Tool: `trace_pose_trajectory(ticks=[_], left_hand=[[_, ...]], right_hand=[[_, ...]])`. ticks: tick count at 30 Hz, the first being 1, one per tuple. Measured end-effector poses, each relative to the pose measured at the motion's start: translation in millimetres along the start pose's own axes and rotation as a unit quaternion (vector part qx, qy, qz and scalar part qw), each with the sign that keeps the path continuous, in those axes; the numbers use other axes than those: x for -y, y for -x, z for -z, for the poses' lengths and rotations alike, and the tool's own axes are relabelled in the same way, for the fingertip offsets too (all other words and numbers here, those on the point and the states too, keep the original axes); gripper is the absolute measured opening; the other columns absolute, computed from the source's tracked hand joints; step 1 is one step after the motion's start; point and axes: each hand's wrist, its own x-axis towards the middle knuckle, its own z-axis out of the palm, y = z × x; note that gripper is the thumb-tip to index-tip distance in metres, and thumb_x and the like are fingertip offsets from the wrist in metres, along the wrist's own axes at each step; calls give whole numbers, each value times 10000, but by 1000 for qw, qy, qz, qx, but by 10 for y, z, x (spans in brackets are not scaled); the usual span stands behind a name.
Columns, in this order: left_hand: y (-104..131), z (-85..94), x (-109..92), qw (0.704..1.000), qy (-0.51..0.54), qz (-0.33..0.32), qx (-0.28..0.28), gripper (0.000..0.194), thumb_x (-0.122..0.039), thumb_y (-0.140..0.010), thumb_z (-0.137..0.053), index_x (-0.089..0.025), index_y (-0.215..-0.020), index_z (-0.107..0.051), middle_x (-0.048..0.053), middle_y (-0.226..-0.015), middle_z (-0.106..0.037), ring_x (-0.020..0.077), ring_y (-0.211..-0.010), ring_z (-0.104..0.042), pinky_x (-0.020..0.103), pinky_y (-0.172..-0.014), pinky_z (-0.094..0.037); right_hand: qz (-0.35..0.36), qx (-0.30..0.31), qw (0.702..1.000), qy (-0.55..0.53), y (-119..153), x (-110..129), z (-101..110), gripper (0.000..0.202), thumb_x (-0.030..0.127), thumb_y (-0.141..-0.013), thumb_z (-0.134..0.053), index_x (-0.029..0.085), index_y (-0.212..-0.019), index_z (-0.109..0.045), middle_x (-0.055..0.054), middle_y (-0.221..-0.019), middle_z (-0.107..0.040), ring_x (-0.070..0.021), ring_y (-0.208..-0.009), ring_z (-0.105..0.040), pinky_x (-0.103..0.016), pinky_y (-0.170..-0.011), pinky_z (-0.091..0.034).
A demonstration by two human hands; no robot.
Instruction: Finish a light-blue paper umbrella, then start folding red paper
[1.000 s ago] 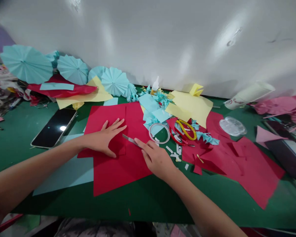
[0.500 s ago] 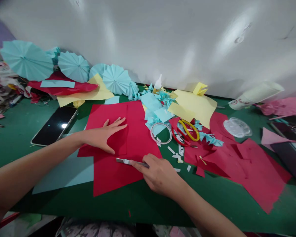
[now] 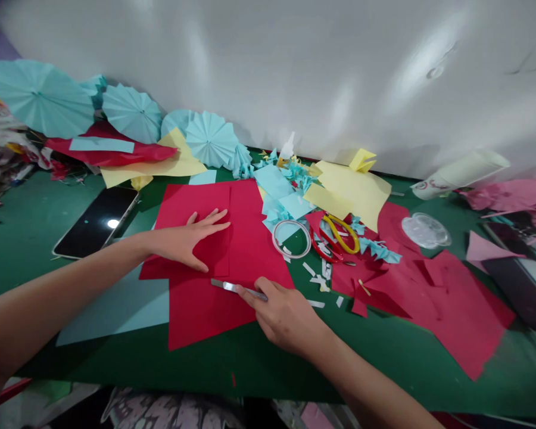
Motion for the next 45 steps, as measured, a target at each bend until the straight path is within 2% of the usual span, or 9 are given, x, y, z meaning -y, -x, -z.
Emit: trace_pose_trajectory(ticks=[8,24,33,39,45], left_hand=[[-1,-10,18,1000,6,-4,-4,965,-520,-665,-603,-257,-1421,-64,26,-1483,153,270,-1353,130,501,-1079,9],[-3,-10,41,1000,23,-14,6,970,-588,-676,-569,-248,-1421,-48,45,-1482,169,252,-1351,160,512,-1068,44],[-11,-53,-33,1000,15,10,-10,874,-589,-753,-476,-221,-1422,-51,55,-1489,136,252,-1352,153,527,-1061,50],[-39,-208,-91,996,-38,20,-84,816,-648,-795,-335,-185,-1422,-92,71,-1502,42,263,-1366,84,536,-1062,36],[-72,-352,-169,982,-100,43,-151,805,-670,-809,-214,-136,-1410,-171,91,-1501,-62,265,-1373,25,546,-1065,12]], right_hand=[[-11,-1,1000,10,-7,6,6,469,130,-844,-359,217,-1300,-423,-77,-861,-553,-135,-633,-537,-221,-480,-401],[-17,10,999,44,27,68,-30,459,127,-862,-343,170,-1316,-396,-75,-858,-536,-130,-603,-533,-239,-487,-397],[-14,43,997,60,52,129,24,473,169,-880,-351,145,-1353,-337,-34,-775,-526,-94,-500,-448,-246,-421,-263],[-16,51,998,43,61,157,33,528,174,-874,-361,136,-1388,-248,-23,-778,-535,-94,-504,-460,-263,-420,-233],[-14,42,999,23,63,166,5,487,182,-876,-364,128,-1357,-318,-27,-785,-550,-101,-543,-502,-267,-436,-240]])
